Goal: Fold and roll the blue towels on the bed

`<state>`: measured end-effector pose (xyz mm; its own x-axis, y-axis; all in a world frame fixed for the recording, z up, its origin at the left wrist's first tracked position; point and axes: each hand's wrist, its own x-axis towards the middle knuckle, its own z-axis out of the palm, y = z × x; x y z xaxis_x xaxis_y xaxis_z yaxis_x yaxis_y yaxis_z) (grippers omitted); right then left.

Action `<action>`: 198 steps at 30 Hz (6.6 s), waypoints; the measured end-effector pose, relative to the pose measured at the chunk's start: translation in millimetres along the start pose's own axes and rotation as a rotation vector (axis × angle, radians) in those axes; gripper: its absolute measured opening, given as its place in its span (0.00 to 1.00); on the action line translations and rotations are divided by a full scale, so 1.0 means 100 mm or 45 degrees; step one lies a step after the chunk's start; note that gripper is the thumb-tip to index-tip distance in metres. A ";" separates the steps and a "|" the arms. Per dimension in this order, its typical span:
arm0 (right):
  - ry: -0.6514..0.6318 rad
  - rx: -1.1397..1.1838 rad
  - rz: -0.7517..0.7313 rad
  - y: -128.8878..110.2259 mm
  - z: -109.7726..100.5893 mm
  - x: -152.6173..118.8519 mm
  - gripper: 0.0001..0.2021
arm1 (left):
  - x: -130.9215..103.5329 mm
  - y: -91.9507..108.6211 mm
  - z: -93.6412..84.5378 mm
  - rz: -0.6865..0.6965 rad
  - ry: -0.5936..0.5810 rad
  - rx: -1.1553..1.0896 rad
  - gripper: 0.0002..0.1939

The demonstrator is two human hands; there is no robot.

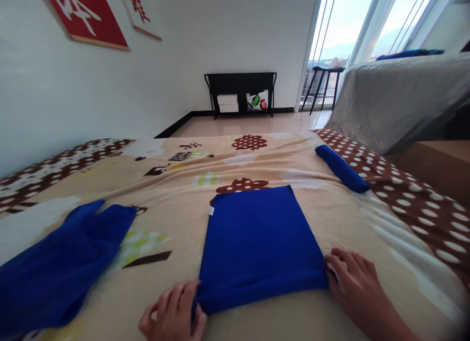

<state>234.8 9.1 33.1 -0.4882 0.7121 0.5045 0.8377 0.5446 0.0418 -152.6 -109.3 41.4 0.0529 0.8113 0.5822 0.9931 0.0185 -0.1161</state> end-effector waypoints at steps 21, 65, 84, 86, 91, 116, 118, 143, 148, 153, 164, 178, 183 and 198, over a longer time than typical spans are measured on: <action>-0.081 0.106 -0.619 -0.66 -0.02 0.26 0.27 | 0.23 0.64 0.14 0.600 -0.013 -0.174 0.21; -0.002 0.406 -0.270 -0.06 0.06 0.17 0.13 | 0.21 0.04 0.00 0.476 -0.122 -0.308 0.18; -0.279 0.230 -0.398 -0.62 0.13 0.34 0.29 | 0.36 0.54 0.22 0.461 -0.219 -0.137 0.27; -0.287 0.166 -0.227 -0.37 0.12 0.29 0.32 | 0.27 0.28 0.23 0.291 -0.236 -0.045 0.29; -0.320 0.234 -0.189 -0.52 0.00 0.47 0.28 | 0.43 0.37 0.14 0.188 -0.204 -0.044 0.30; -0.414 0.213 0.081 -0.25 0.13 0.56 0.26 | 0.59 0.23 0.24 0.062 -0.390 -0.083 0.24; -0.461 0.344 -0.081 -0.53 0.07 0.69 0.24 | 0.77 0.51 0.22 0.256 -0.407 -0.179 0.24; -0.137 0.364 -0.203 -0.01 0.13 0.37 0.14 | 0.35 0.07 0.10 0.390 -0.116 -0.082 0.20; -0.455 0.506 -0.081 0.02 -0.18 0.46 0.10 | 0.47 0.04 -0.12 0.230 -0.622 -0.264 0.16; -0.368 0.269 0.000 -0.21 -0.15 0.24 0.14 | 0.40 0.21 -0.17 0.165 -0.599 -0.126 0.18; -0.373 0.225 -0.089 -0.31 -0.01 0.23 0.30 | 0.30 0.15 0.20 0.319 -0.323 -0.147 0.30; -0.544 0.278 0.032 -0.26 0.08 0.64 0.28 | 0.55 0.10 0.35 0.136 -0.549 -0.129 0.26; -0.580 0.528 -0.285 -0.60 -0.05 0.69 0.25 | 0.67 0.51 0.22 0.394 -0.595 -0.333 0.26; -0.574 0.596 -0.142 0.08 0.35 1.17 0.25 | 1.17 -0.12 0.51 0.049 -0.521 -0.575 0.23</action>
<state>176.2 112.4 62.1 -0.7061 0.7005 0.1038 0.6305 0.6886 -0.3581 -163.6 15.8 69.9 0.1343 0.9667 0.2179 0.9422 -0.1927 0.2741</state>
